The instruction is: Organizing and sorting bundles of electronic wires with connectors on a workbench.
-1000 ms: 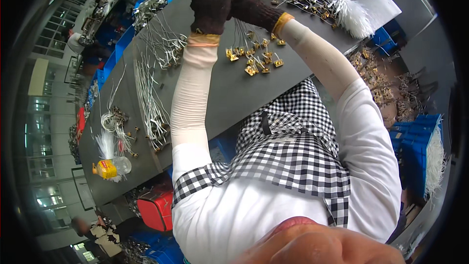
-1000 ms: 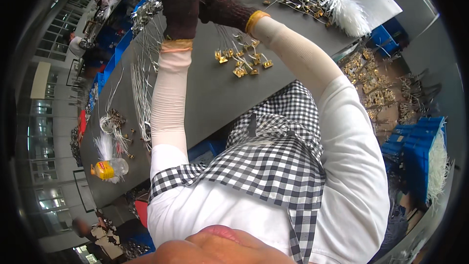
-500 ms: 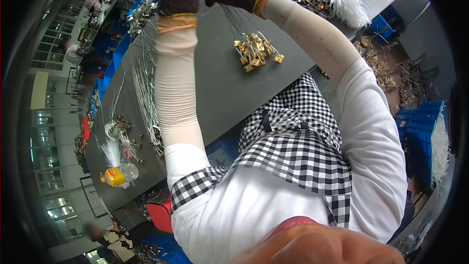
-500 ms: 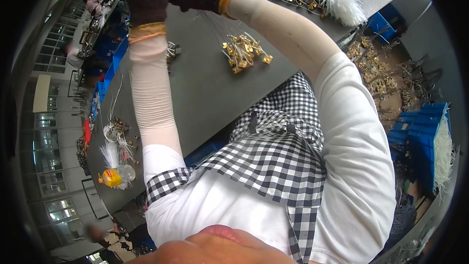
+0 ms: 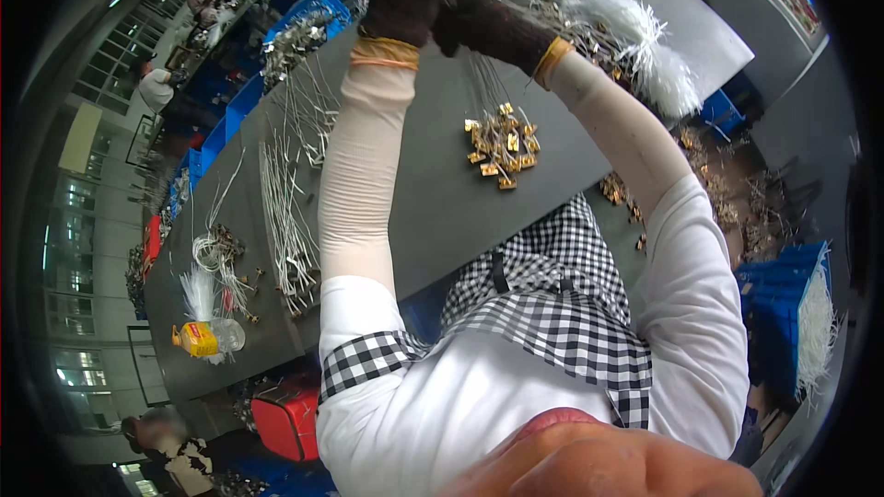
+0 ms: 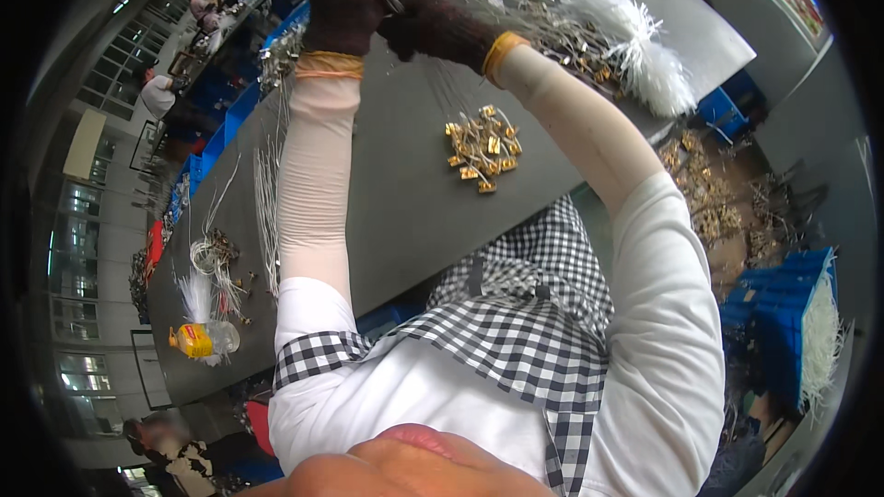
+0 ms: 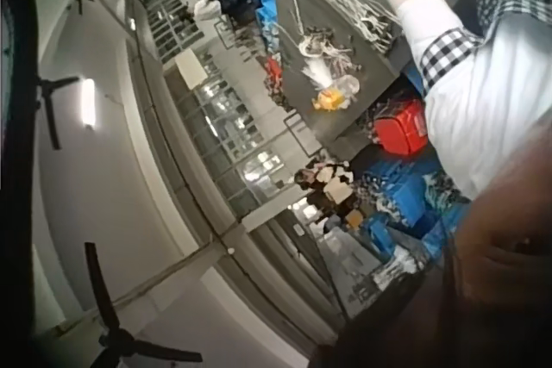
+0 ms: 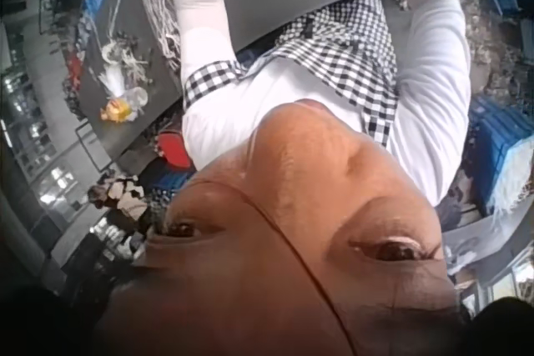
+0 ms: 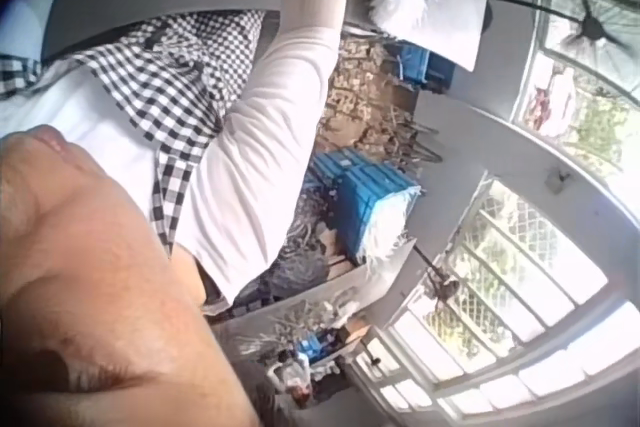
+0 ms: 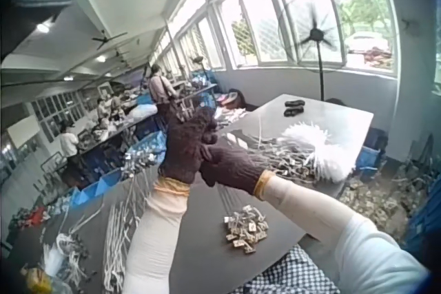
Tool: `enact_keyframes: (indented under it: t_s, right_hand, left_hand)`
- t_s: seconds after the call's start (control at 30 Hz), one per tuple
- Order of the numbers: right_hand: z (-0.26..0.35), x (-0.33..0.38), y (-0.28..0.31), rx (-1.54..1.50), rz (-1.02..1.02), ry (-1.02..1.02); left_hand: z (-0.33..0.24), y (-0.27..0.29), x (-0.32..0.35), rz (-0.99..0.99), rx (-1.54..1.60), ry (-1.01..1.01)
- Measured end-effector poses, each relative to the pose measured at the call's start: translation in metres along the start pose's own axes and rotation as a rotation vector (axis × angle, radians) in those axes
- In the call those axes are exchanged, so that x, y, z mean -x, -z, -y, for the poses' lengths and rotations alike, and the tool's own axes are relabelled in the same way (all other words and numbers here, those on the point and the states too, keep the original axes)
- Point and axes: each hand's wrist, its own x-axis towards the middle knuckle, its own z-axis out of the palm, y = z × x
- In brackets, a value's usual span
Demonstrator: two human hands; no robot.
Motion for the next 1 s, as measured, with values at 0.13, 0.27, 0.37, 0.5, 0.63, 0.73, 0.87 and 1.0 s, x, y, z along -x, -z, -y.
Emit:
enact_keyframes:
  t_s: [0.13, 0.27, 0.37, 0.5, 0.63, 0.73, 0.87, 1.0]
  right_hand:
    - [0.047, 0.008, -0.002, -0.019, -0.131, 0.090]
    - [0.036, 0.011, -0.001, 0.450, -0.061, 0.068]
    - [0.063, 0.047, -0.070, 0.016, -0.580, 0.325]
    - [-0.068, 0.139, 0.009, 0.465, -0.340, 0.013]
    - [-0.117, 0.216, -0.058, 0.762, 0.204, -0.412]
    - [-0.118, 0.219, -0.097, 0.726, 0.262, -0.603]
    - [-0.123, 0.213, -0.108, 0.810, 0.399, -0.631]
    - [-0.124, 0.207, -0.113, 0.775, 0.295, -0.669]
  left_hand:
    - [-0.021, -0.021, -0.010, -0.028, 0.020, -0.054]
    - [0.000, 0.003, -0.008, 0.095, 0.125, 0.169]
    - [0.033, 0.027, -0.002, 0.137, -0.037, 0.080]
    - [0.034, 0.009, -0.013, 0.032, 0.173, 0.190]
    - [0.040, 0.021, -0.011, 0.008, 0.132, 0.018]
    - [0.026, 0.008, -0.004, -0.013, 0.076, 0.064]
    - [0.021, -0.001, 0.006, 0.018, 0.017, 0.055]
    - [0.023, 0.000, 0.010, -0.011, 0.105, 0.103]
